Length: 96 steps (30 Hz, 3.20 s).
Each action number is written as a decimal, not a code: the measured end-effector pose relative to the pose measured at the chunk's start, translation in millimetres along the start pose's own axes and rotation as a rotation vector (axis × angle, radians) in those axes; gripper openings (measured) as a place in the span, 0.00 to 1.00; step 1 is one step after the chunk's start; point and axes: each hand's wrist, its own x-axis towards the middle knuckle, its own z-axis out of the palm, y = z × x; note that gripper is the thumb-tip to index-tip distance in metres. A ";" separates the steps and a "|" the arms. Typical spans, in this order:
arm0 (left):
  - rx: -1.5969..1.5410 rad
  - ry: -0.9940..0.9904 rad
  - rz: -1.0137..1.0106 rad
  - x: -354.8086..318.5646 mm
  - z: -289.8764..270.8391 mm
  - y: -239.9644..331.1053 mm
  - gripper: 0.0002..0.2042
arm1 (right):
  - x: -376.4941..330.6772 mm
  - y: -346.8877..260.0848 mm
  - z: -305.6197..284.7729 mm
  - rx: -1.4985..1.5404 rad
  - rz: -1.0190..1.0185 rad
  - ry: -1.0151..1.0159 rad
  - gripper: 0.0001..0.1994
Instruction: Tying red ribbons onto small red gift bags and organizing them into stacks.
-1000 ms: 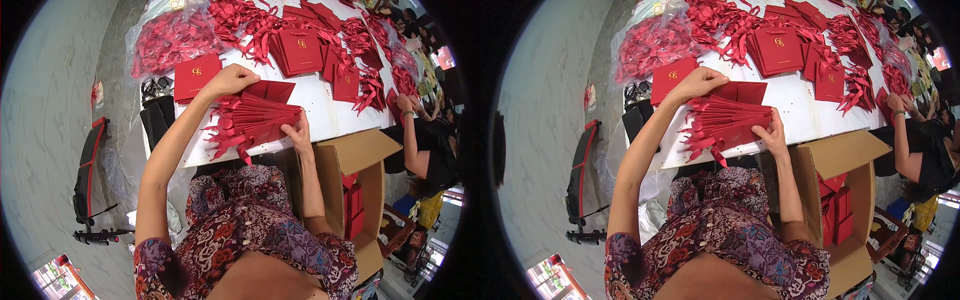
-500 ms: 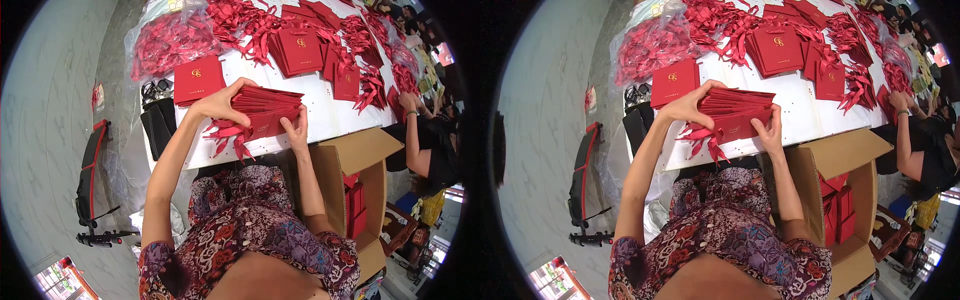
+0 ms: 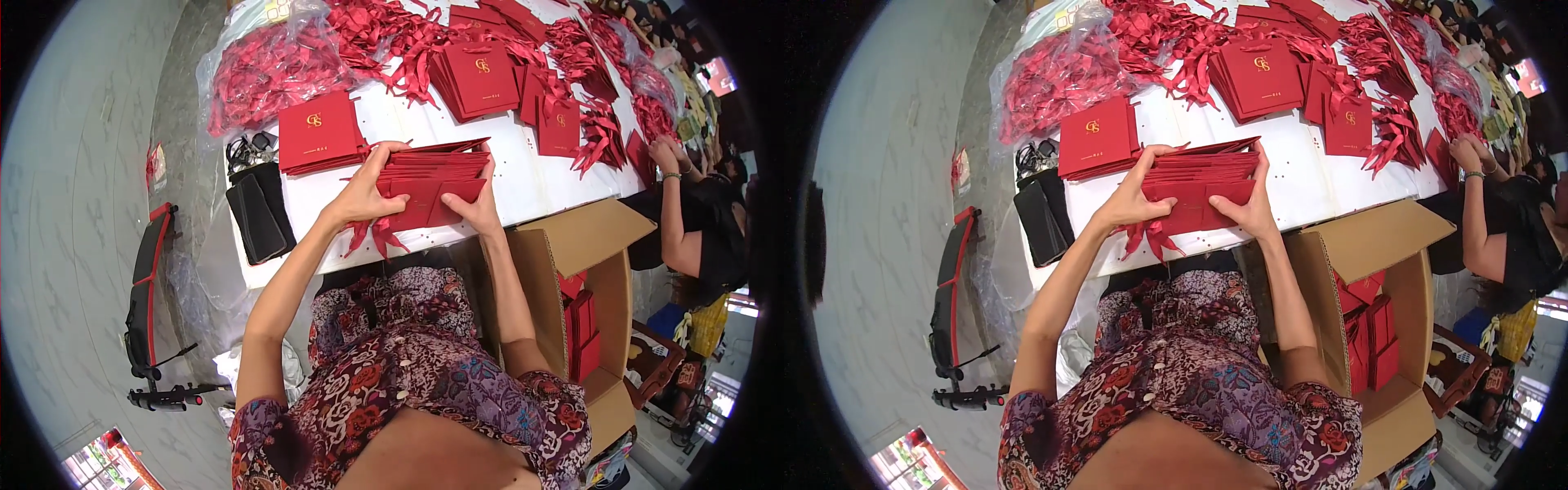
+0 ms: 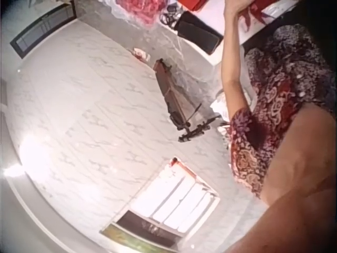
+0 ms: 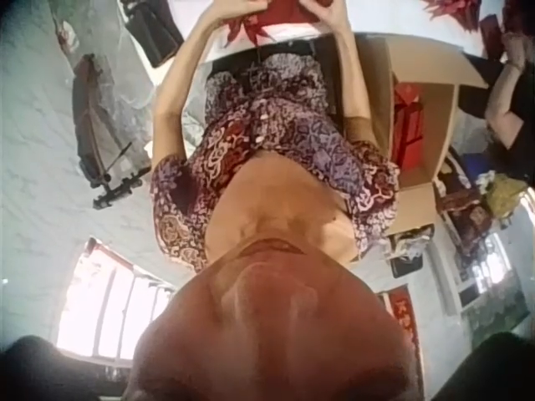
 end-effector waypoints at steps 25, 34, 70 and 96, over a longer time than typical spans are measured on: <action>0.322 0.246 0.141 -25.6 21.6 -4.3 0.58 | -15.8 5.2 10.5 -0.119 -0.067 -0.004 0.38; 0.348 0.144 0.051 -30.4 21.3 -12.2 0.54 | -22.3 18.6 8.7 -0.224 -0.068 -0.016 0.47; 0.317 0.292 0.029 -39.2 37.5 -14.6 0.50 | -57.6 -16.7 11.8 -0.408 -0.139 0.263 0.20; 0.287 0.223 -0.008 -39.0 26.6 -2.5 0.52 | -20.2 -9.7 -1.3 -0.261 0.041 -0.059 0.54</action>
